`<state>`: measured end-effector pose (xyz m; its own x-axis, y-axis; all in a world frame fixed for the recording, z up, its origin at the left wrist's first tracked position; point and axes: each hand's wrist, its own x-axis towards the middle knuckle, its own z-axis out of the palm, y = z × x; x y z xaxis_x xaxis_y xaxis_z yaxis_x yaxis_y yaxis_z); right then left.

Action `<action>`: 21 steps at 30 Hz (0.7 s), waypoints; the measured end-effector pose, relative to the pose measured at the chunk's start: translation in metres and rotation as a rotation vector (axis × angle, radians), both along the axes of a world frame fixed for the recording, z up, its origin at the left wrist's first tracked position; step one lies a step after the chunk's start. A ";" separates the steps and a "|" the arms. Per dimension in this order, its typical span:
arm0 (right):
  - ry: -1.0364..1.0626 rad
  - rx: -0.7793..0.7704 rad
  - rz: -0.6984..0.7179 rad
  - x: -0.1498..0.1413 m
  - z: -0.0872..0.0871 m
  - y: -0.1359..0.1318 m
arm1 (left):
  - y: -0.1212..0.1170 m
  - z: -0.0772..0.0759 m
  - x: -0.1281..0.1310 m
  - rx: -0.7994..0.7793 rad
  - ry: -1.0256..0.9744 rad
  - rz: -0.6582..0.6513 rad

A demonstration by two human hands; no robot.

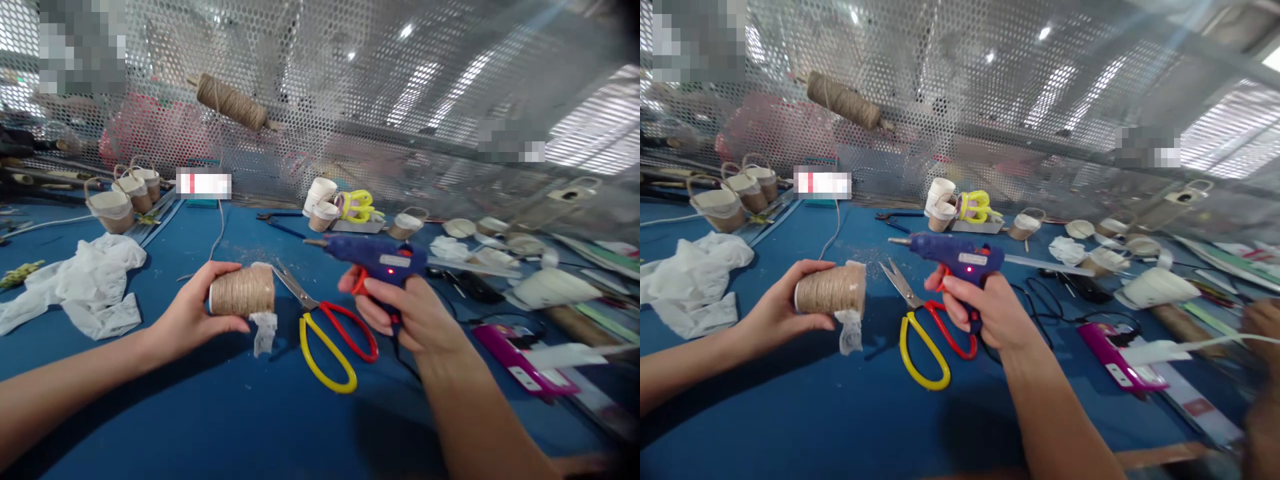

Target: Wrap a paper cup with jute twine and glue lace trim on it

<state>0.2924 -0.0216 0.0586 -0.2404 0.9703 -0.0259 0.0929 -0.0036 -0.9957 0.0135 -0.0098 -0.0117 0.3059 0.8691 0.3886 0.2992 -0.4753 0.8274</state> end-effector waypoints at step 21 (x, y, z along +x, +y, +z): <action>-0.906 0.186 -0.539 0.029 -0.050 0.068 | -0.009 0.010 0.007 -0.349 -0.285 -0.141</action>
<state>0.3214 0.0464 0.0089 0.2557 0.9500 0.1791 0.8294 -0.1204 -0.5455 0.0201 -0.0184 -0.0014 0.3538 0.9204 0.1665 -0.0101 -0.1742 0.9847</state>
